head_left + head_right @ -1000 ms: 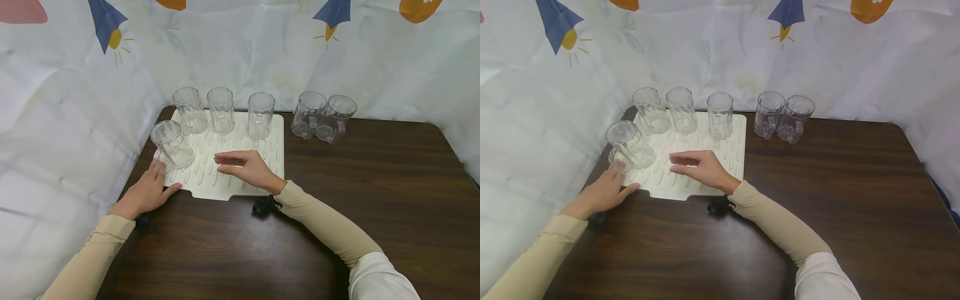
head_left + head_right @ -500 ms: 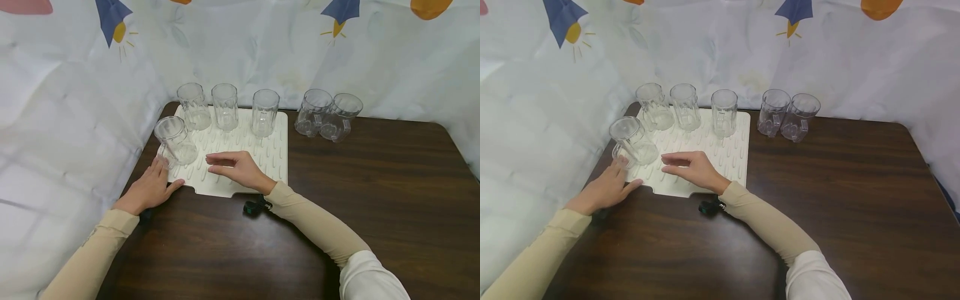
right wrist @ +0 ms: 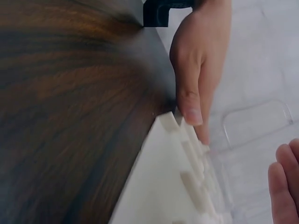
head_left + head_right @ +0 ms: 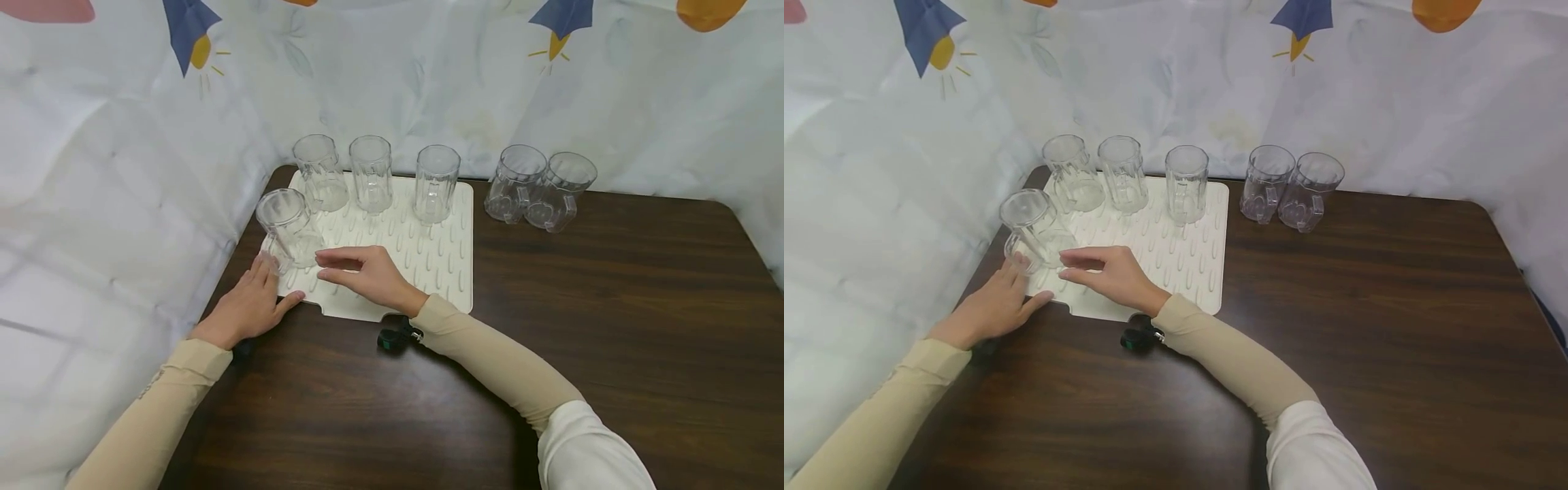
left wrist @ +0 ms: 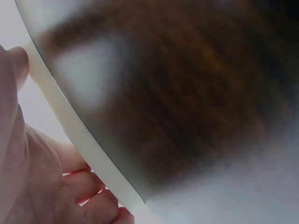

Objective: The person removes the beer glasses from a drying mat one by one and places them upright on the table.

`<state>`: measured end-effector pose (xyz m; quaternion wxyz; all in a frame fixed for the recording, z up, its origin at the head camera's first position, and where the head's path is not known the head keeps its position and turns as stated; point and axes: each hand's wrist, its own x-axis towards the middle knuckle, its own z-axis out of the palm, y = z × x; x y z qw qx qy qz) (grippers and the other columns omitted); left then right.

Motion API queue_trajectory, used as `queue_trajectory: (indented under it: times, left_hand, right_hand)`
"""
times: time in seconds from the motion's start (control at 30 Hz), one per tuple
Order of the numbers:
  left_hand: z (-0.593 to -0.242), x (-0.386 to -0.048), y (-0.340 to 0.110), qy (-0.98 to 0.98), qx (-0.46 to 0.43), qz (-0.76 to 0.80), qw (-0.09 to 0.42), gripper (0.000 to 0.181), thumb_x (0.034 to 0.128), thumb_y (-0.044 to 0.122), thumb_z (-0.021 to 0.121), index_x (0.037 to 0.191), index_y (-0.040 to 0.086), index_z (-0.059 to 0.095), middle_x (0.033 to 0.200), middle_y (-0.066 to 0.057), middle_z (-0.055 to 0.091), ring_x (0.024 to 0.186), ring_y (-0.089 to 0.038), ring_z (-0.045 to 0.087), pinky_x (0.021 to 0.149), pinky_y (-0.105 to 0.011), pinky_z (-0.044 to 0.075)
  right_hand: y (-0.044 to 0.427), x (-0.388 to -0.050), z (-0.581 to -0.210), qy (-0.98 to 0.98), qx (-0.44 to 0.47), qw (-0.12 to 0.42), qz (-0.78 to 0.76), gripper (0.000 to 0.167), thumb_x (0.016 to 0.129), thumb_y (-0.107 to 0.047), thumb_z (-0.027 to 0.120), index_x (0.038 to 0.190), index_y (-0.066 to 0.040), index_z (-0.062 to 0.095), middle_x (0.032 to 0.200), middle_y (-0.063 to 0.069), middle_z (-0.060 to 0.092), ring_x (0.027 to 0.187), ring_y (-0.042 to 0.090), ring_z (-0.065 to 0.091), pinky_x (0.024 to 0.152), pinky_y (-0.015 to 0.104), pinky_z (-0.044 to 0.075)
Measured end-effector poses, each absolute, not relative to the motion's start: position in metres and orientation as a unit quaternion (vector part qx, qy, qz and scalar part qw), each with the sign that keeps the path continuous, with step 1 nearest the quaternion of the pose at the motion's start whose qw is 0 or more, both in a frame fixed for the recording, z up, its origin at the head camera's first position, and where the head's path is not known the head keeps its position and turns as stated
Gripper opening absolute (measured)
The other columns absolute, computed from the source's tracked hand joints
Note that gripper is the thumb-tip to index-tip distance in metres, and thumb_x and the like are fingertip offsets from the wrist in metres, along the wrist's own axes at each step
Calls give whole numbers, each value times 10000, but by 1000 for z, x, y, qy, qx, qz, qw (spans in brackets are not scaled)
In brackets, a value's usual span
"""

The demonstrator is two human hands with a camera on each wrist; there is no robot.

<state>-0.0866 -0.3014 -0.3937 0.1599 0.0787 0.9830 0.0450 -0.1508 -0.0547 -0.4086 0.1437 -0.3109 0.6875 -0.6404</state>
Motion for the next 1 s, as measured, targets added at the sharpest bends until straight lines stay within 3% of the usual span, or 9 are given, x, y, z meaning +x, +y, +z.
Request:
queue_trajectory:
  times: [0.23,0.57,1.0]
  left_hand:
    - [-394,-88,-300,983,81,41,158,944,1085,528,429,1540,-244,131,1648,-444,39,1557,-584,99,1262,-679,211]
    - [-393,-86,-299,985,79,37,151,928,1088,509,438,1535,-249,143,1639,-455,54,1547,-595,121,1257,-678,232]
    - [-394,-85,-300,984,87,33,150,910,1090,499,437,1552,-225,138,1634,-461,54,1547,-602,106,1256,-686,219]
  right_hand:
    - [-70,-151,-410,687,-321,133,-638,392,947,-182,767,1317,-61,717,1284,174,740,1164,257,748,910,201,611]
    - [-92,-155,-413,682,-333,124,-640,399,951,-138,754,1330,-26,699,1330,170,718,1194,302,727,938,165,588]
    - [-115,-152,-415,695,-328,127,-627,410,960,-215,754,1350,-103,701,1347,68,729,1168,128,742,947,142,572]
